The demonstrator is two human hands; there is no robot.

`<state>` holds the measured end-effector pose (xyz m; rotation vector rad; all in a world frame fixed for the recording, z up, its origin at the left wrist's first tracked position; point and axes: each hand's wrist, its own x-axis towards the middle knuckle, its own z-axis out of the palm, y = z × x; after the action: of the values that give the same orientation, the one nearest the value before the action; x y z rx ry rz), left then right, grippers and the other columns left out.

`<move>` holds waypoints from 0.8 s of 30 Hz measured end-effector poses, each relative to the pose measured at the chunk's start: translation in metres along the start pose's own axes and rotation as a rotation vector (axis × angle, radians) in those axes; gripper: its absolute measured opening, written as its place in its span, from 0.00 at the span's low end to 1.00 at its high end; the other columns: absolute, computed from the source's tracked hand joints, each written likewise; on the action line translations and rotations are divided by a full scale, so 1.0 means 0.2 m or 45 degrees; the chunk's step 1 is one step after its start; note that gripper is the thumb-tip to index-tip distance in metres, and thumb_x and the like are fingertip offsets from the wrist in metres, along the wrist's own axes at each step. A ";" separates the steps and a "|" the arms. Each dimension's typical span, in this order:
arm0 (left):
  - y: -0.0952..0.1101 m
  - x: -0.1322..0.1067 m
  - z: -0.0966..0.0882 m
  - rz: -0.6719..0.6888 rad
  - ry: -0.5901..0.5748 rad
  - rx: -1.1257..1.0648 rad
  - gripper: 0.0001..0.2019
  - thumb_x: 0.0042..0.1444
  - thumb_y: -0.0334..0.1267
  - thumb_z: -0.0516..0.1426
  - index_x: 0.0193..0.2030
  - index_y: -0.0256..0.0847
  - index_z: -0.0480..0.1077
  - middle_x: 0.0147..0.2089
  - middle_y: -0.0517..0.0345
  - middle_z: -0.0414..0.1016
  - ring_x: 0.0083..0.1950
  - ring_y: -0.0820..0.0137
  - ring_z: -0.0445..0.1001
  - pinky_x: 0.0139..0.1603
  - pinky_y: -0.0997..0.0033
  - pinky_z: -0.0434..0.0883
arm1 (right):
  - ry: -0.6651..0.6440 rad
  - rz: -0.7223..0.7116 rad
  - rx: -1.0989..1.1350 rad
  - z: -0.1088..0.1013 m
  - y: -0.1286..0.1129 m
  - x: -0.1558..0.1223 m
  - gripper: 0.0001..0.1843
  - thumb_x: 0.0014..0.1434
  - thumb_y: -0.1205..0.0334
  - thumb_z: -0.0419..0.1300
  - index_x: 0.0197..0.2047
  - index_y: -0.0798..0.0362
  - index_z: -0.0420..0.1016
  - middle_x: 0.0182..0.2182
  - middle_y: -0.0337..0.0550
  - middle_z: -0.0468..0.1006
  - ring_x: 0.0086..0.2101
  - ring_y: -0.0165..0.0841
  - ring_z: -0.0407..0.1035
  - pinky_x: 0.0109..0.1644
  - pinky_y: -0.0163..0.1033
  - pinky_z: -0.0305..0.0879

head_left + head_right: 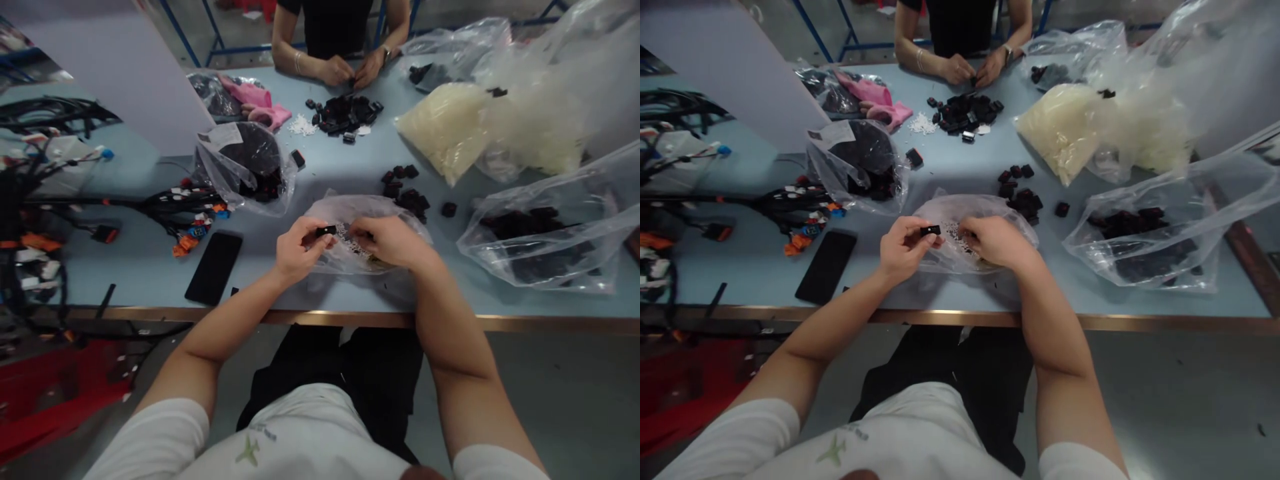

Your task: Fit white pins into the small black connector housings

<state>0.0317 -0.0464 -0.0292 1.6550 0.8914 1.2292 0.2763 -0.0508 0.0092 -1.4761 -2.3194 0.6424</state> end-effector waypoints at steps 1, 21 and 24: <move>0.00 0.00 0.00 -0.006 0.001 -0.017 0.16 0.66 0.49 0.67 0.52 0.43 0.73 0.45 0.55 0.88 0.40 0.67 0.90 0.43 0.70 0.87 | 0.042 0.000 0.019 0.00 0.01 0.00 0.11 0.65 0.68 0.62 0.48 0.50 0.83 0.37 0.43 0.87 0.35 0.38 0.78 0.41 0.40 0.67; 0.04 0.00 0.00 0.066 0.019 0.222 0.19 0.66 0.55 0.67 0.50 0.42 0.81 0.44 0.54 0.88 0.40 0.69 0.88 0.43 0.73 0.85 | 0.733 -0.453 0.247 0.14 -0.11 0.02 0.09 0.74 0.60 0.62 0.48 0.44 0.86 0.38 0.42 0.84 0.39 0.34 0.77 0.45 0.41 0.77; 0.05 0.00 0.00 0.092 0.026 0.282 0.18 0.65 0.55 0.67 0.50 0.43 0.81 0.43 0.56 0.88 0.39 0.70 0.87 0.42 0.75 0.84 | 0.703 -0.432 0.200 0.13 -0.12 0.01 0.11 0.75 0.58 0.60 0.47 0.44 0.86 0.38 0.42 0.84 0.39 0.35 0.77 0.45 0.42 0.77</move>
<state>0.0320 -0.0500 -0.0193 1.8663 1.0182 1.2337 0.2441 -0.0623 -0.0010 -0.9939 -1.9616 0.2687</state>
